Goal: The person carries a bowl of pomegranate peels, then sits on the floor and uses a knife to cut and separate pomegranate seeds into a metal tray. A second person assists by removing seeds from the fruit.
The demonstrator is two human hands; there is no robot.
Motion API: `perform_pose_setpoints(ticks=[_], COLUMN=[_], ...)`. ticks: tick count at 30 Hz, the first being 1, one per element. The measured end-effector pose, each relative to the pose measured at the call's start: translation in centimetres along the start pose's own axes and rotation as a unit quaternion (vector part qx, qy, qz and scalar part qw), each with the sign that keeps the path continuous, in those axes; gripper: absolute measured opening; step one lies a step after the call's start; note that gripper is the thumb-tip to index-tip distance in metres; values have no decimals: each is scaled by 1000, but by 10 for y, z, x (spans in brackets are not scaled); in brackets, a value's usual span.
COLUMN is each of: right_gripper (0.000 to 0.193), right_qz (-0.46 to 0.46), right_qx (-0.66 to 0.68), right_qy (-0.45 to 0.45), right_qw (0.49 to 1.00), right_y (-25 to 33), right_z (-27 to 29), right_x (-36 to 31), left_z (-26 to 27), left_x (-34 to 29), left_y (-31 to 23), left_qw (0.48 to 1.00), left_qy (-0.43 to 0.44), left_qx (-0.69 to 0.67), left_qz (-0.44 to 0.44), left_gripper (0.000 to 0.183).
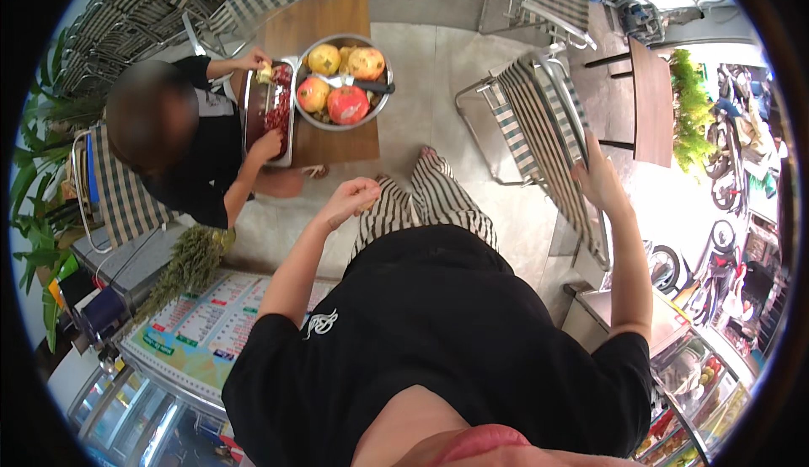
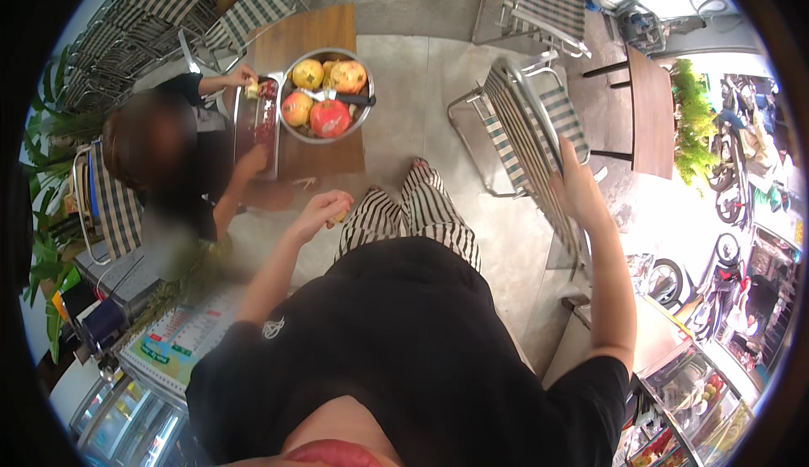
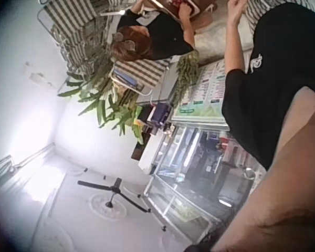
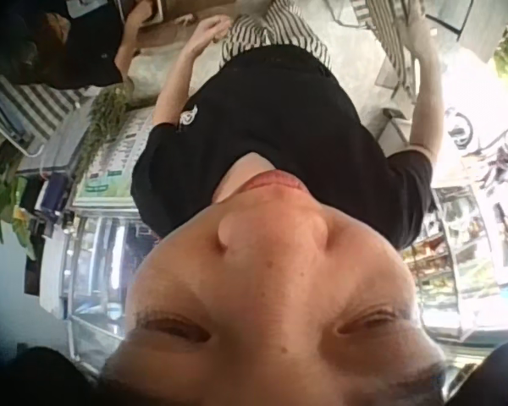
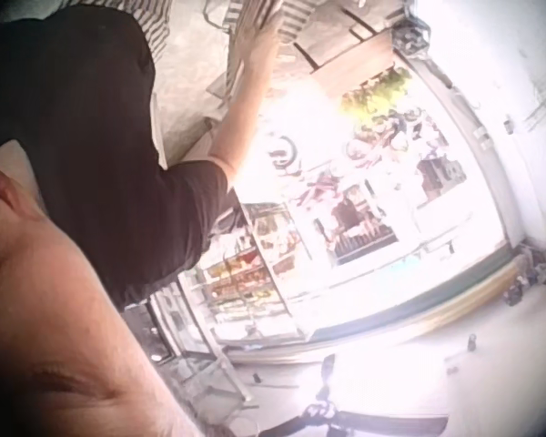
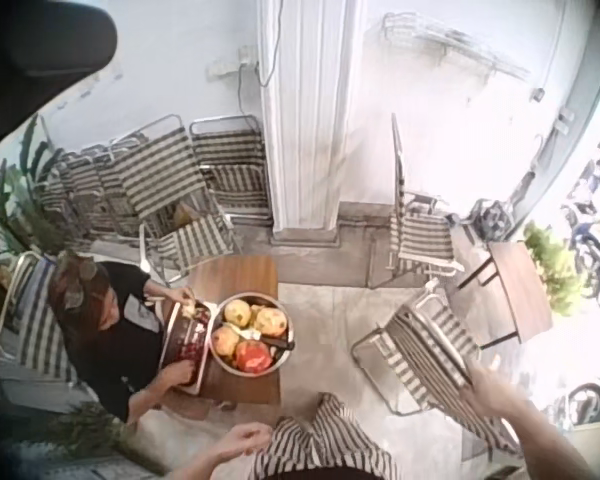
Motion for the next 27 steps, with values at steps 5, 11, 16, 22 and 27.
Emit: perform_pose_setpoints(ticks=[5, 11, 16, 22, 27], right_gripper=[31, 23, 55, 94, 52], right_qz=[-105, -133, -236, -303, -400], right_qx=[-156, -291, -25, -165, -263], right_qy=[172, 225, 281, 521, 218], right_qw=[967, 920, 930, 781, 850], right_y=[-122, -278, -243, -279, -331], right_z=[-24, -23, -101, -283, -350], right_x=[-165, -253, -214, -276, -312], left_z=[-53, -118, -155, -112, -56], left_x=[-14, 0, -7, -33, -59], left_y=[37, 52, 48, 44, 53], left_qw=[995, 996, 991, 997, 995], left_qy=[65, 66, 93, 3, 6], left_qx=[42, 44, 85, 77, 63], left_qz=[61, 51, 44, 15, 75], left_gripper=[32, 29, 26, 25, 22])
Point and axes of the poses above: each hand's wrist, its own x-axis towards the middle knuckle, its own z-axis out of the back of the hand, y = z × x, the point moved 9 cm from there along x, towards the middle knuckle, and after that the axes turned 5 degrees about -z, right-handed, at the moved point
